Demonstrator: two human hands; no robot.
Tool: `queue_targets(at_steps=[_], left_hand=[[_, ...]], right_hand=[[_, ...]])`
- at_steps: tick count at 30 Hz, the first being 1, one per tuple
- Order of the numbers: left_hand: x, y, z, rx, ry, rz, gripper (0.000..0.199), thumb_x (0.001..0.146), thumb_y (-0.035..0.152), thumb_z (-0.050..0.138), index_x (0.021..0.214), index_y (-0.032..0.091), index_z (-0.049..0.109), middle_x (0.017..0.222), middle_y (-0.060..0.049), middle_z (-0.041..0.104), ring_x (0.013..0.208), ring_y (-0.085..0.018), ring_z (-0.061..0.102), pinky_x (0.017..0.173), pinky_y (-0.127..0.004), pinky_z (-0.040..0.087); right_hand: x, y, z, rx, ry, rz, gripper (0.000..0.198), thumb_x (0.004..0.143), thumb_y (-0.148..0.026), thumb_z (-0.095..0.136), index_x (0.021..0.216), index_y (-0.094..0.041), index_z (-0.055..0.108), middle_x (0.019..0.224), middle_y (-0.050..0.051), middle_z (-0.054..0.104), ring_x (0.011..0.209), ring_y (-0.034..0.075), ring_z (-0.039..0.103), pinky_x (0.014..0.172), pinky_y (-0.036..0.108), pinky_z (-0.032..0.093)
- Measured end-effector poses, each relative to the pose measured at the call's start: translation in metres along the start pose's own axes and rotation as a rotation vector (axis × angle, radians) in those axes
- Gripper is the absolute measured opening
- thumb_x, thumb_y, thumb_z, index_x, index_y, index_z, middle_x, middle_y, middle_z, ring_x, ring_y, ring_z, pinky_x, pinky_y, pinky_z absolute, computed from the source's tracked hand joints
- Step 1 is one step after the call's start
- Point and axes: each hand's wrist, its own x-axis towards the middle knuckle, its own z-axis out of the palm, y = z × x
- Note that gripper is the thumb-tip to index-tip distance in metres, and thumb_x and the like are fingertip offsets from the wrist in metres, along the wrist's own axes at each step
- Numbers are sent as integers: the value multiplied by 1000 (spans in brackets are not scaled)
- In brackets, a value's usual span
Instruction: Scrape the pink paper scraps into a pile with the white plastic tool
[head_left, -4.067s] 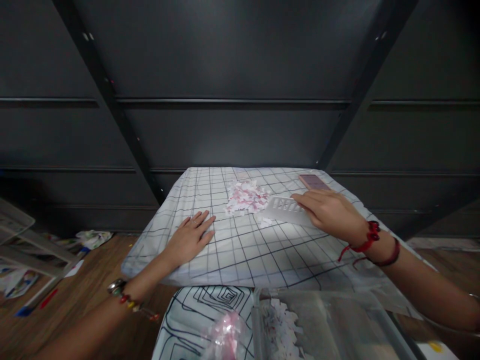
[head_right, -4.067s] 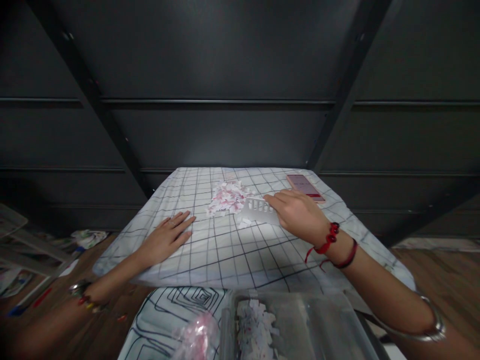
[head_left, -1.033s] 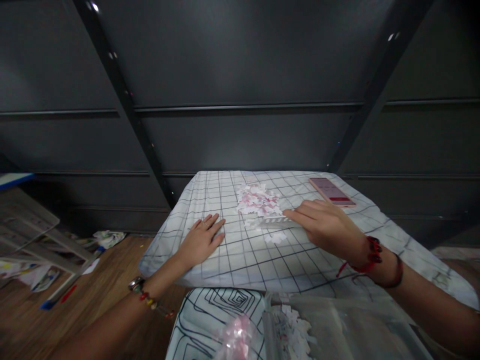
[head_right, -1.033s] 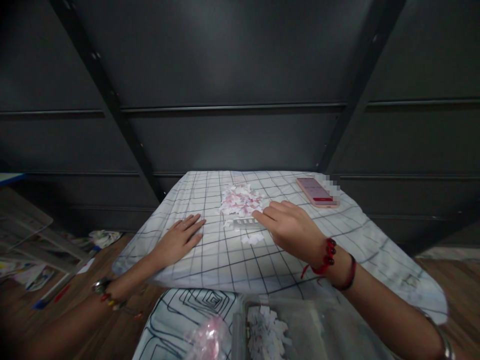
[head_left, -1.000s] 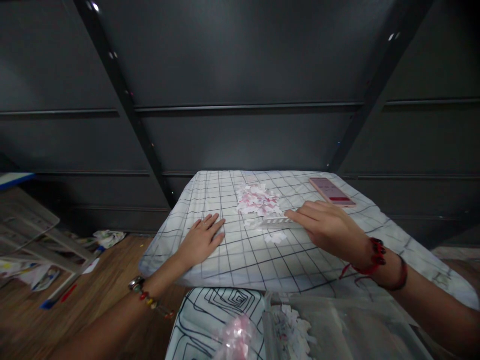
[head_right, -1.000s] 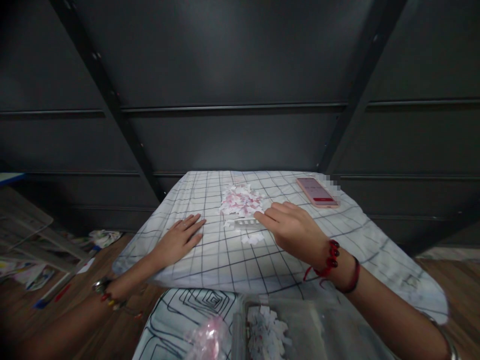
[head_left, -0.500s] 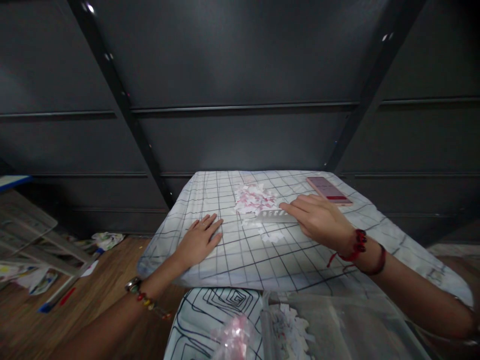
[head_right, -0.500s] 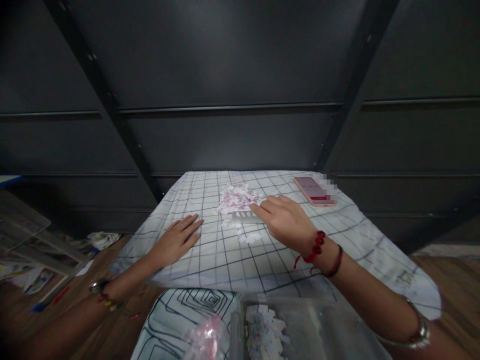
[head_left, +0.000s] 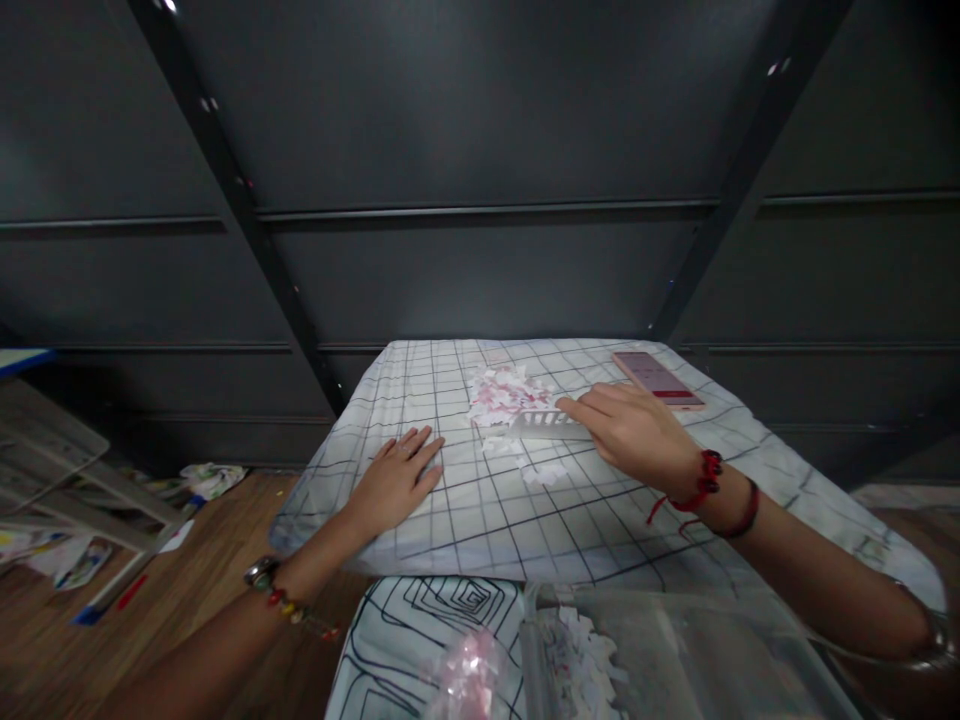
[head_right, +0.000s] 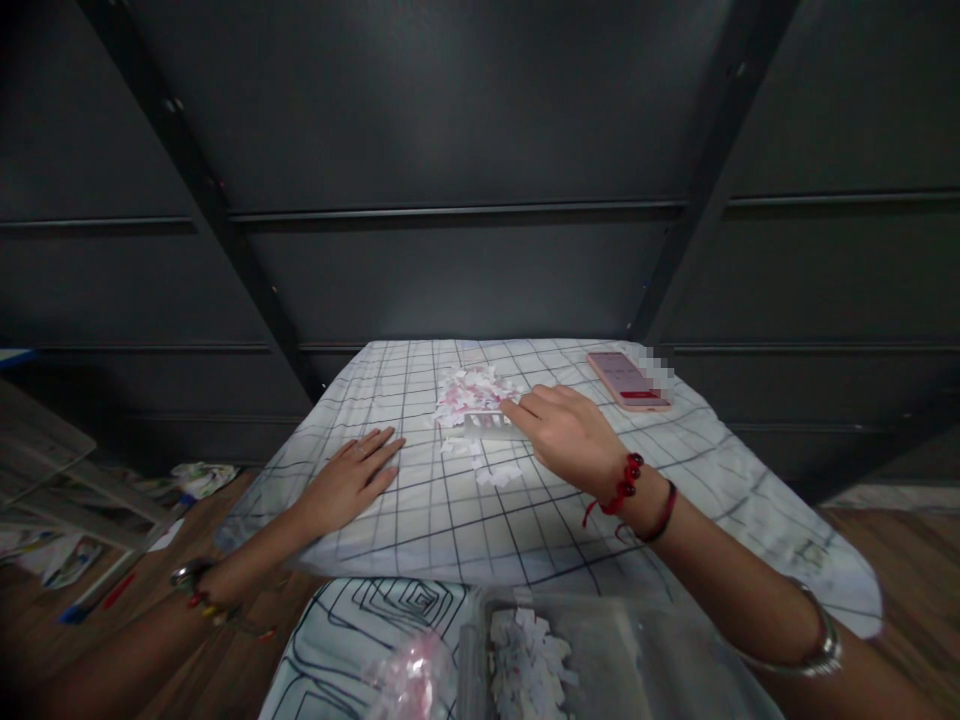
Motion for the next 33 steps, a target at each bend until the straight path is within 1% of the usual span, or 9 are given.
queue_targets(at_steps=[5,9,14,19,22,24,27,30,33], left_hand=[[1,1,-1,17,-10,4,43,93,38,34,130,18,42,139,-10,36,127,-26,30,100,-44,28],[1,1,-2,20,-3,2,43,93,38,33,130,17,43,138,-11,36,127,-26,30,100,-44,28],[0,2,-3,11,3,4,43,93,39,33,129,18,43,138,-11,36,127,-26,30,101,-44,28],[0,2,-3,18,-14,-5,43,93,39,33,130,19,42,139,-10,35,128,-25,30,101,-45,28],[0,1,-2,11,-13,-1,43,93,39,34,130,19,42,139,-10,35,128,-26,29,101,-45,27],[0,1,-2,3,-11,-1,43,93,39,34,130,18,42,139,-11,35,128,-26,29,101,-46,27],[0,2,-3,-5,-13,-1,44,93,39,33,130,18,42,139,-11,35,127,-26,30,101,-46,27],[0,1,-3,2,-12,-3,44,93,39,32,130,18,41,139,-11,35,127,-26,30,100,-45,28],[0,1,-2,5,0,4,44,93,39,31,130,18,42,139,-10,35,127,-25,31,100,-45,28]], right_hand=[[2,0,0,12,13,21,34,71,0,40,95,-12,61,67,3,60,66,16,49,62,28,34],[7,-4,2,32,36,-6,33,74,0,39,95,-12,61,69,3,60,67,15,48,62,27,34],[14,-8,10,64,52,-34,32,76,0,37,93,-13,61,68,2,60,68,15,48,61,27,32],[3,1,5,179,46,-26,32,74,0,38,91,-14,61,69,3,60,69,16,49,63,27,34],[-5,8,-2,210,36,-2,33,74,0,37,91,-15,61,70,3,60,72,16,49,66,28,35],[-6,10,-3,219,44,18,33,74,0,37,93,-15,60,73,4,61,74,17,49,67,29,36],[-2,8,5,226,55,19,33,75,-1,38,96,-15,59,76,4,62,75,17,49,67,29,36],[1,5,15,248,27,-4,31,76,-2,37,94,-15,59,76,4,62,75,17,50,66,29,36],[-5,8,16,286,0,3,30,76,-1,38,92,-16,59,76,4,62,76,17,50,68,29,37]])
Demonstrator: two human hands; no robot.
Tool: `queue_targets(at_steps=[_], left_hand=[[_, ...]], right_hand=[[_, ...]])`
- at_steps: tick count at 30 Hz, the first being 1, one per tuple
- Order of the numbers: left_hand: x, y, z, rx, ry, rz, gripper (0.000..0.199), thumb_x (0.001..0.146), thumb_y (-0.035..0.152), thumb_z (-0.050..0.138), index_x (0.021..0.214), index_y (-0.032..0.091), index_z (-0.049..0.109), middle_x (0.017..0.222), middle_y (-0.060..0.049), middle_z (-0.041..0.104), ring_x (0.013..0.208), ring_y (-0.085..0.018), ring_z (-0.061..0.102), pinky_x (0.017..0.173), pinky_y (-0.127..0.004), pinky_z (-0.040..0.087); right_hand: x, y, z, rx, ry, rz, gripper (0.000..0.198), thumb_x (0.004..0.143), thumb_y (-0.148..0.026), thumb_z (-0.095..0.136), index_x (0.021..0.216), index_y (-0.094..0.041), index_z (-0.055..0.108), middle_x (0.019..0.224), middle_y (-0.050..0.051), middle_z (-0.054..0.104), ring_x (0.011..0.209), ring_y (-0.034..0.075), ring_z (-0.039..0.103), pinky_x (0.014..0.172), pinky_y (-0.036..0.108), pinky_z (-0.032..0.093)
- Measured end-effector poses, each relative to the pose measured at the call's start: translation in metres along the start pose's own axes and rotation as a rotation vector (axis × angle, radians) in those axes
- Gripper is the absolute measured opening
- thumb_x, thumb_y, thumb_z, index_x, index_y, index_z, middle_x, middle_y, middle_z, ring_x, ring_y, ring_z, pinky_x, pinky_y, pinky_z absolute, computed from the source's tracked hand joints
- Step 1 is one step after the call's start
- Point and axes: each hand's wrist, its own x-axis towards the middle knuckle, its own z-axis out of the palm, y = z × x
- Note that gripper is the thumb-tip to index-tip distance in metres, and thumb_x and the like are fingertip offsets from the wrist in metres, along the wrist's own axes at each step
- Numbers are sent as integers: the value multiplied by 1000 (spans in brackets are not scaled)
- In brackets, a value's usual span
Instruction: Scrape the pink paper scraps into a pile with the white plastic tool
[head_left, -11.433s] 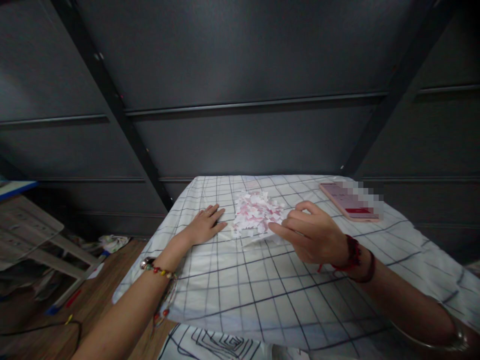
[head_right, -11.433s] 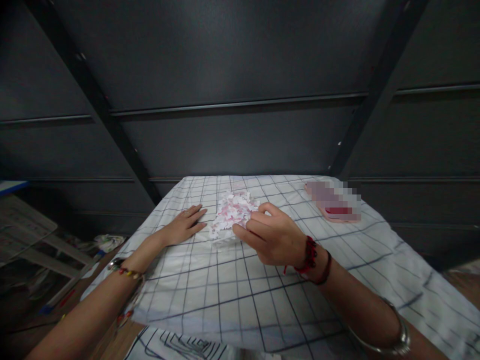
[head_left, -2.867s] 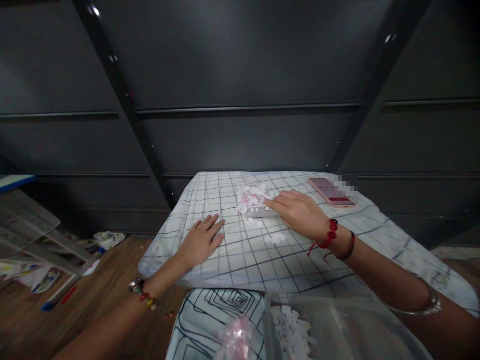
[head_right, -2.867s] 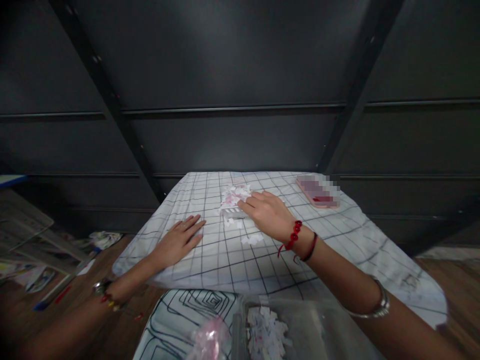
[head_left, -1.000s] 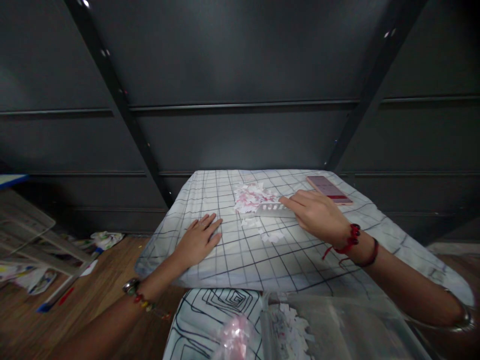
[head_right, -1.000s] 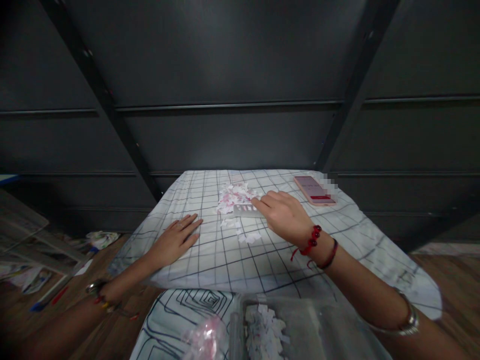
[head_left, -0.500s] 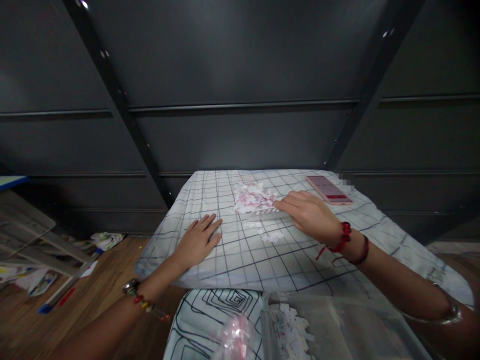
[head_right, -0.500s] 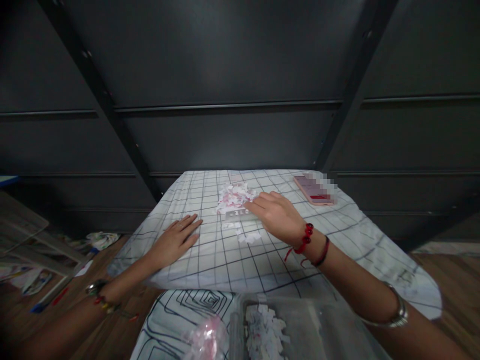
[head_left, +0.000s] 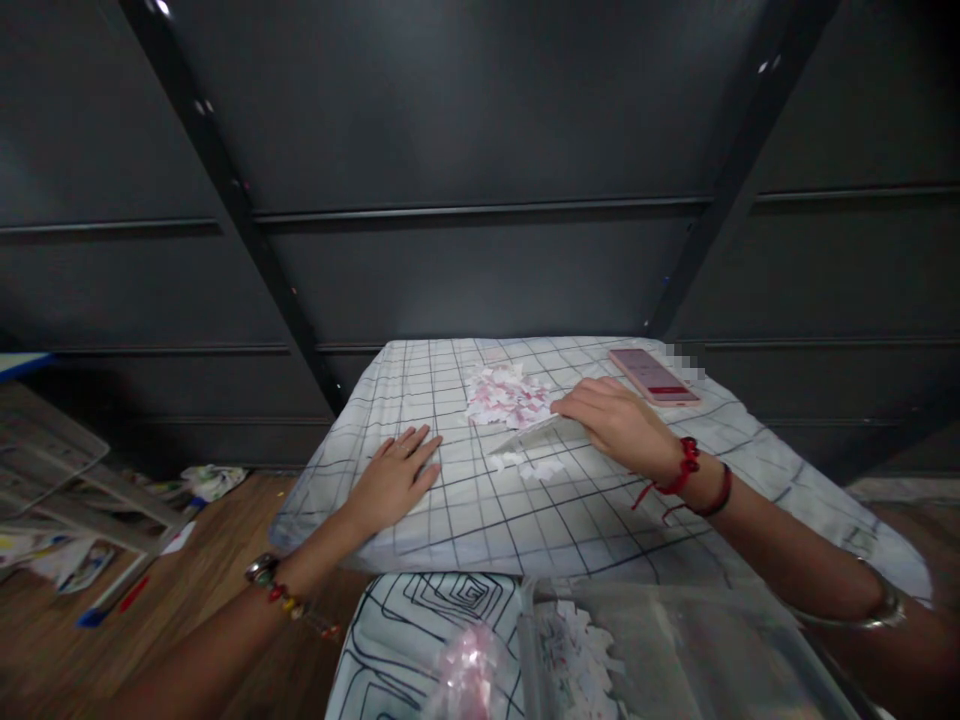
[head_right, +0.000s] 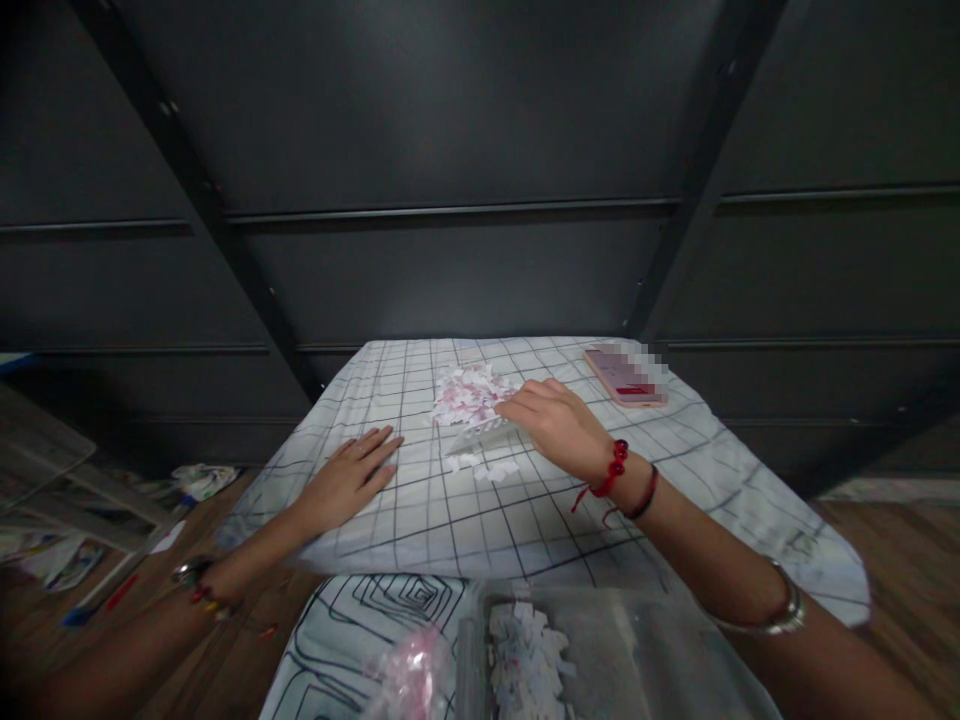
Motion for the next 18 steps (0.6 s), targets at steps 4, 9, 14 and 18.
queue_targets(at_steps=[4,9,14,18], left_hand=[[0,1,0,-8,-4,-6,45,93,40,31,130,17,42,139,-10,35,127,-26,30,100,-45,28],[1,1,-2,8,-19,-8,45,93,39,31,130,17,42,139,-10,35,128,-26,30,100,-45,28],[2,1,-2,8,-8,3,45,93,40,30,130,17,43,138,-11,36,127,-26,31,100,-45,28],[1,1,-2,-8,8,3,46,93,41,29,129,17,44,138,-11,37,127,-26,31,100,-45,28]], right_hand=[[-19,8,-11,49,-12,18,31,74,1,36,90,-16,58,76,4,61,76,17,51,70,29,39],[-23,10,-13,71,26,59,31,75,-2,36,92,-17,57,79,5,61,78,17,51,72,31,39],[-9,2,-4,120,-1,16,31,76,-1,35,89,-17,58,77,5,61,76,16,50,70,29,38],[-14,0,-13,170,-32,-3,30,79,-2,33,85,-17,58,74,3,60,74,15,50,67,27,37]])
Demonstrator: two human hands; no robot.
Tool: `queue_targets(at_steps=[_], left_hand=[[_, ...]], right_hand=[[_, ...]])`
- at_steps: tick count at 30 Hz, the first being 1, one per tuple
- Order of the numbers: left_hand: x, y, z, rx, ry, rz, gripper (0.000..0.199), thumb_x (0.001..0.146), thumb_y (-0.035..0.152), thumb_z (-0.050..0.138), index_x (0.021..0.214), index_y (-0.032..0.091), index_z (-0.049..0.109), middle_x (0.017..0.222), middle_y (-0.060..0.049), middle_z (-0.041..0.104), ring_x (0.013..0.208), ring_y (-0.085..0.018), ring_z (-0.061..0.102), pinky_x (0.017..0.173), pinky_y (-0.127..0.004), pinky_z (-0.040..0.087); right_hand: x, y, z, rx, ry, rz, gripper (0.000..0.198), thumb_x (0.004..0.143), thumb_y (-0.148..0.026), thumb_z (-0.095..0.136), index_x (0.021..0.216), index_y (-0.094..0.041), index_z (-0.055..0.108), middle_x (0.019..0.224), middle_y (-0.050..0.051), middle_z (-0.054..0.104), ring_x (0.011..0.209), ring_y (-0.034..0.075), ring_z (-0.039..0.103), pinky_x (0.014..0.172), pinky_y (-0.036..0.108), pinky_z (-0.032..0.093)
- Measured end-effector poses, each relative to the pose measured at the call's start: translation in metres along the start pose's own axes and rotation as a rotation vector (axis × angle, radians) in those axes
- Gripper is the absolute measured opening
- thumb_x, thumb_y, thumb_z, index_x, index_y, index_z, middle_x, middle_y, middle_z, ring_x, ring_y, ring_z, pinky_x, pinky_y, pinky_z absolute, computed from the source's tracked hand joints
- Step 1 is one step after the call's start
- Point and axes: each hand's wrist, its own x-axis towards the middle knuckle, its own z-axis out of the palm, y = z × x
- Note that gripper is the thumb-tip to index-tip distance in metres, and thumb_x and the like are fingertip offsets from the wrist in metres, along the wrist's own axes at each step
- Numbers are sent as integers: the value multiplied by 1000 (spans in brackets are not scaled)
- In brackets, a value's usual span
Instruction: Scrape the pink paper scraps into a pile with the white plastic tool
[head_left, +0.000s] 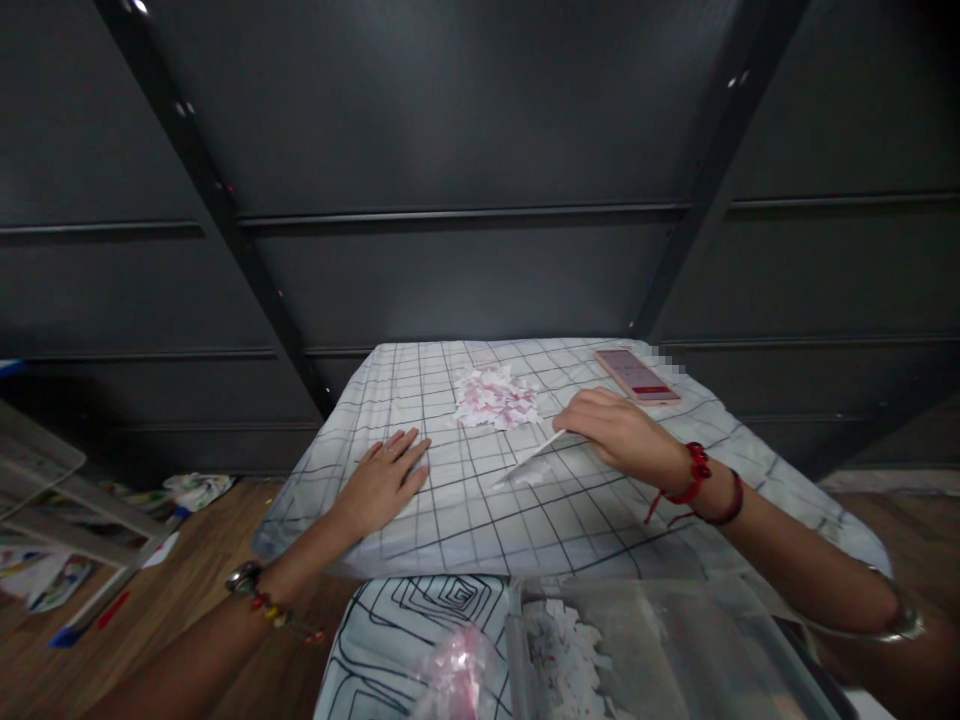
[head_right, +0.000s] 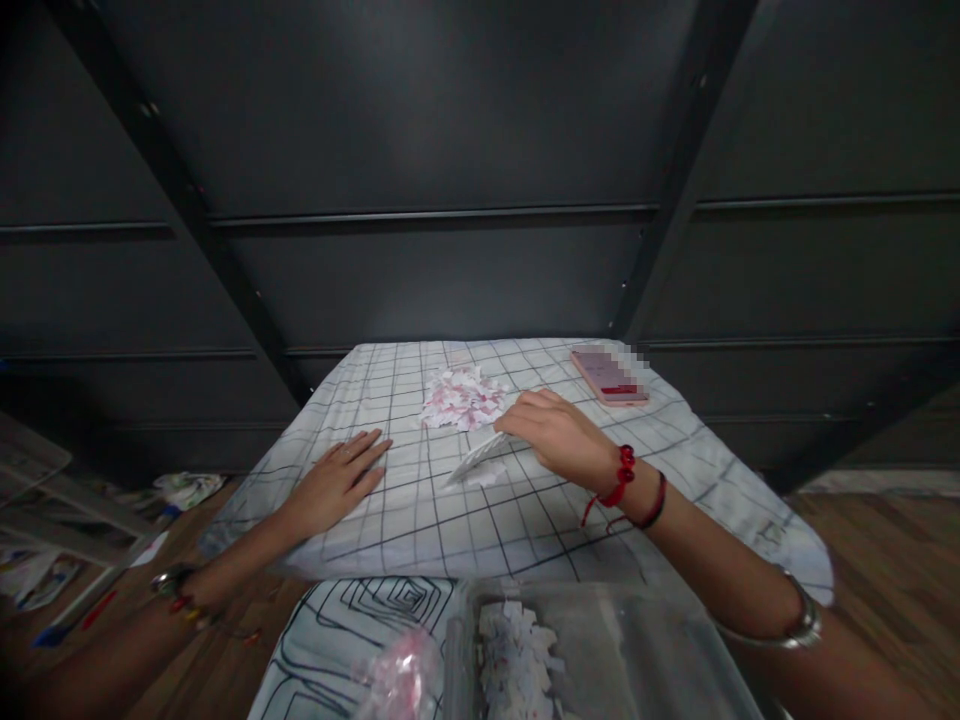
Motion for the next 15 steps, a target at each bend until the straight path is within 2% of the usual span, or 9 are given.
queue_targets(at_steps=[7,10,15], left_hand=[[0,-1,2,-8,-5,-1,46,93,42,26,129,18,43,138,-10,36,127,-26,31,100,-46,29],[1,-2,4,0,12,10,46,93,41,26,128,17,44,137,-11,38,126,-26,32,99,-46,29],[1,-1,3,35,23,36,44,93,36,27,127,15,45,135,-12,41,124,-27,36,97,-46,33]], right_hand=[[-23,-3,-28,2,-17,15,27,80,-3,36,86,-18,56,75,3,60,74,14,50,69,27,38],[-22,-2,-29,-108,1,70,27,78,-2,37,89,-17,57,75,3,60,75,16,50,69,28,39],[-23,-8,-21,-232,-53,156,31,75,0,35,88,-14,59,75,5,61,75,17,50,68,28,38]])
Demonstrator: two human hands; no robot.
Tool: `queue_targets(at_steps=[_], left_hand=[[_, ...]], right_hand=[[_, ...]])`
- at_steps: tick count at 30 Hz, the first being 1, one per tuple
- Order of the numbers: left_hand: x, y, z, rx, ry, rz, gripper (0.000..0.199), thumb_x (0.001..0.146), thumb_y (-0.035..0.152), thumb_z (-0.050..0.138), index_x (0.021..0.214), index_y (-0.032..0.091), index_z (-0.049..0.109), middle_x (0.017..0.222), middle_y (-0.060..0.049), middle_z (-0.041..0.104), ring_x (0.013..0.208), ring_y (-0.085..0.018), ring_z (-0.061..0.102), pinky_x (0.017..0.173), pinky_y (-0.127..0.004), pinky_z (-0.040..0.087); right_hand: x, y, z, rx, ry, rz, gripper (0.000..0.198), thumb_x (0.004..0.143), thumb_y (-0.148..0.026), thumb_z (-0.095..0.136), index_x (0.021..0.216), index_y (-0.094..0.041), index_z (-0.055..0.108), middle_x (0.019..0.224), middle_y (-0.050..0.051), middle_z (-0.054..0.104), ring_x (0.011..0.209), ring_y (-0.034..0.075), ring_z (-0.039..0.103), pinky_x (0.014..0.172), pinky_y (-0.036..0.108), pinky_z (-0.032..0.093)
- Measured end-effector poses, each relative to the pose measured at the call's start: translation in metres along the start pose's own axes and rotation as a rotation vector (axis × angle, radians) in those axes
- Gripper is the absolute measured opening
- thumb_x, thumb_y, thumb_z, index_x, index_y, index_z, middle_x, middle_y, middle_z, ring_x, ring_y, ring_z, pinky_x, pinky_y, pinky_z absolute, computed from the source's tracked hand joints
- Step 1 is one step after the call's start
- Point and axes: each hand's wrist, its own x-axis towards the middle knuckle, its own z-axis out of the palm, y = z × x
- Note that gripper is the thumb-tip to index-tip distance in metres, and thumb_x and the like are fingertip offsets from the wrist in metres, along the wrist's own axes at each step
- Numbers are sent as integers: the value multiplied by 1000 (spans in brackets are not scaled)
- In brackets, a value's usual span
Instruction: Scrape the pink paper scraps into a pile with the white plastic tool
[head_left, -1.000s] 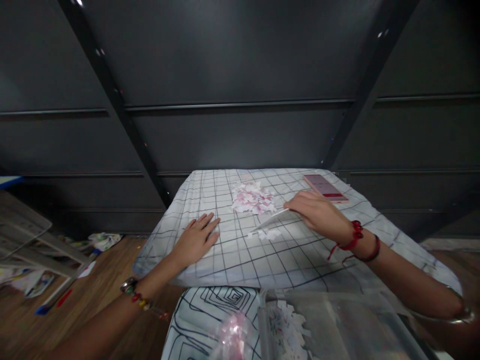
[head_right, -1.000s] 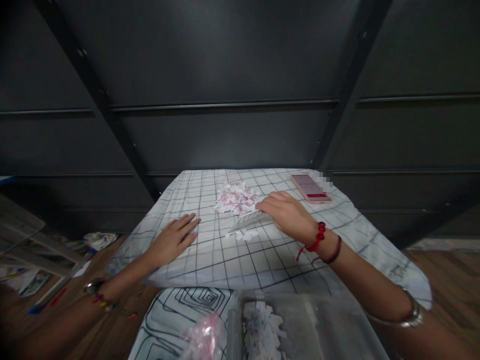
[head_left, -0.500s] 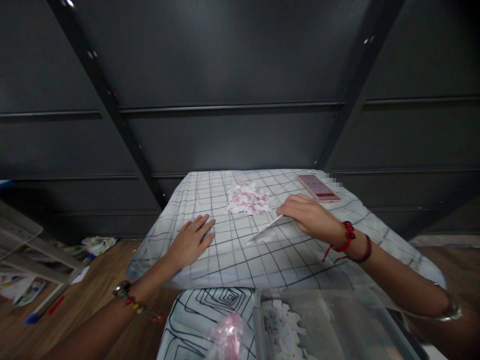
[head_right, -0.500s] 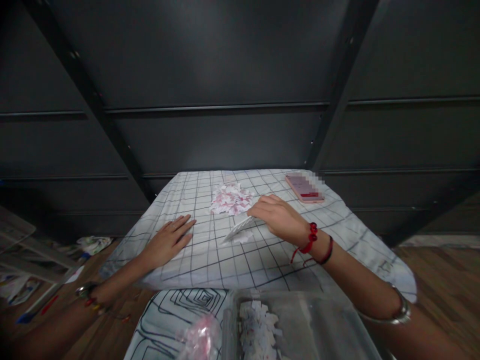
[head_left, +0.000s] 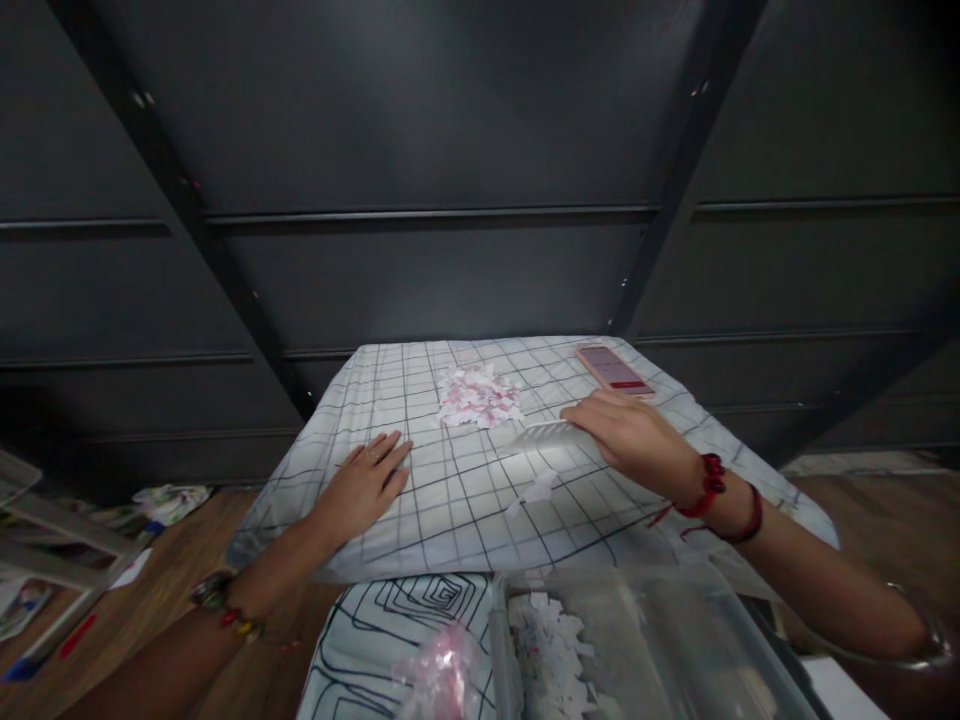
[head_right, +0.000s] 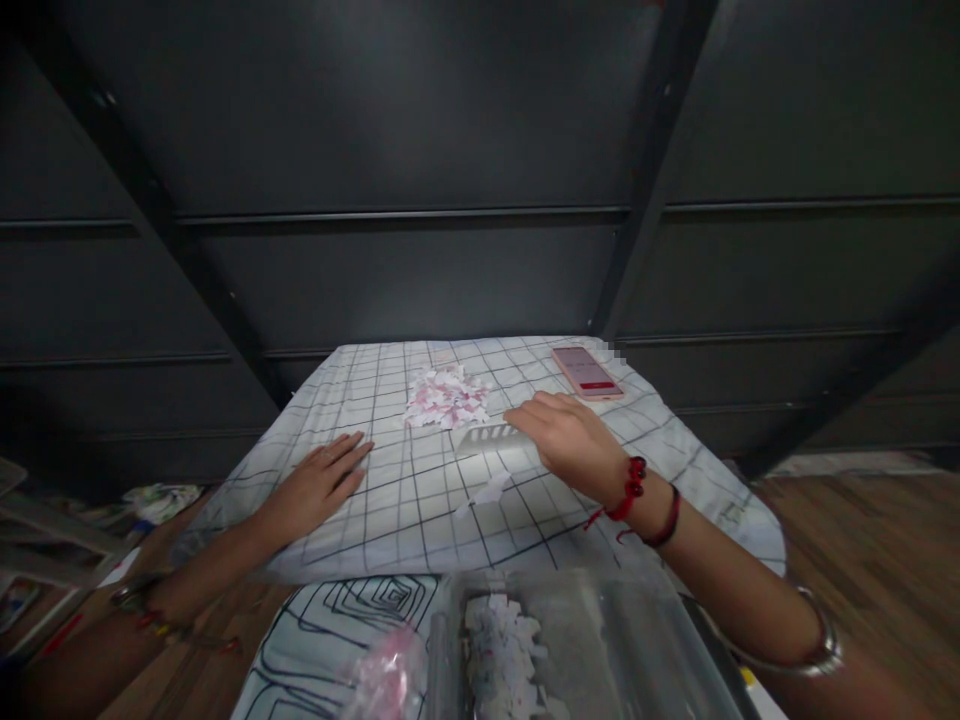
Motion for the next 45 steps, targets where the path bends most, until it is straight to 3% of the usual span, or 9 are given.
queue_targets(at_steps=[6,9,12,17,23,30,41,45], left_hand=[[2,11,-15,104,-12,36,39,91,30,33,120,12,52,124,-14,52,115,-27,47,95,-41,37],[4,21,-26,100,-29,130,35,92,27,32,117,15,53,125,-11,52,116,-28,46,96,-44,35],[4,34,-32,-17,-66,247,38,93,36,34,123,19,47,131,-8,46,121,-25,40,99,-41,32],[-3,51,-30,-194,-187,392,56,91,49,36,139,23,23,146,-6,20,132,-25,17,105,-42,19],[-10,55,-25,-165,-228,385,60,90,53,34,140,22,19,146,-9,16,133,-27,14,105,-46,16],[-10,56,-25,-138,-218,379,60,90,51,37,140,23,19,146,-8,18,132,-27,16,105,-45,16],[-10,57,-25,-140,-228,367,59,90,52,35,140,23,21,146,-7,18,132,-27,15,105,-45,16],[-9,55,-26,-156,-252,374,60,90,54,34,140,23,21,146,-8,17,132,-28,15,105,-46,16]], right_hand=[[-10,-27,-18,20,-52,20,31,69,4,36,77,-16,58,64,2,55,62,13,46,60,26,34],[-12,-38,-29,60,-50,-1,27,72,1,36,74,-16,57,59,0,51,55,12,42,54,25,32],[-10,-40,-33,83,-29,4,28,74,-1,35,78,-17,57,60,0,51,55,12,41,55,25,33],[-4,-36,-31,73,-54,17,32,71,3,33,80,-16,57,64,2,56,62,13,46,59,26,34],[-7,-37,-29,122,-35,-28,30,75,2,33,75,-16,57,60,0,54,58,11,44,57,24,33],[-18,-45,-41,87,-20,-25,30,88,-14,32,71,-17,56,56,0,49,52,10,40,51,24,31],[-44,-62,-69,-35,100,-135,34,85,-6,28,75,-19,58,59,3,55,55,14,45,55,27,37],[-48,-52,-68,-12,83,-51,31,84,-7,30,82,-18,58,61,3,55,56,15,46,53,29,37]])
